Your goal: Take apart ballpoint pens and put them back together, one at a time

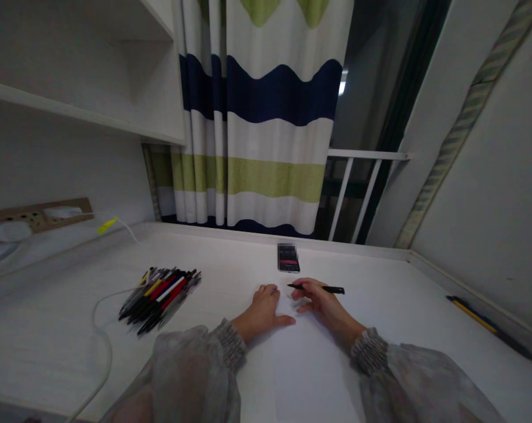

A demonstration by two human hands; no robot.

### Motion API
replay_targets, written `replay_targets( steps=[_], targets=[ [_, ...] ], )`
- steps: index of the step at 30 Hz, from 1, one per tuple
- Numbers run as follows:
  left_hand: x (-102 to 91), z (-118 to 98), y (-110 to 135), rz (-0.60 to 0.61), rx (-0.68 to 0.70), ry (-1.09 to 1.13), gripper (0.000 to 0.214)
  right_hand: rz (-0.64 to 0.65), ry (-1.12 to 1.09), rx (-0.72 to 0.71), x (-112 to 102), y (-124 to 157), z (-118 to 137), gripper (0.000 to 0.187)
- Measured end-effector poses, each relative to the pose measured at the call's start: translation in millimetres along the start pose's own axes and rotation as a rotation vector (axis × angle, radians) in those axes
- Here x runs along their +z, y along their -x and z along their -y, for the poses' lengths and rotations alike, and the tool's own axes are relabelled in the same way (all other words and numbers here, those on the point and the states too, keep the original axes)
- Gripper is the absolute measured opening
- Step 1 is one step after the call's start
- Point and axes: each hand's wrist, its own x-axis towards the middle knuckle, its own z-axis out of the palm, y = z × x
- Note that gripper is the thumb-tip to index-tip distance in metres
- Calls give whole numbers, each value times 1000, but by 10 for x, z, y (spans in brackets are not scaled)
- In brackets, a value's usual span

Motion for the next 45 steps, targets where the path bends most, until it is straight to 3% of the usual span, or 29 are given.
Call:
replay_targets(
  steps=[4,7,34,45],
  targets=[
    [3,6,5,-14,15,10,70,-131,328,-43,79,-168,-100,22],
    [11,12,3,-20,17,17,70,-137,438,-76,109,-261,-175,20],
    [-10,1,-4,0,17,19,66,-131,540,-175,125,-294,-226,19],
    [22,25,-28,-10,11,-10,69,-102,406,-94,105,-246,-205,19]
  ],
)
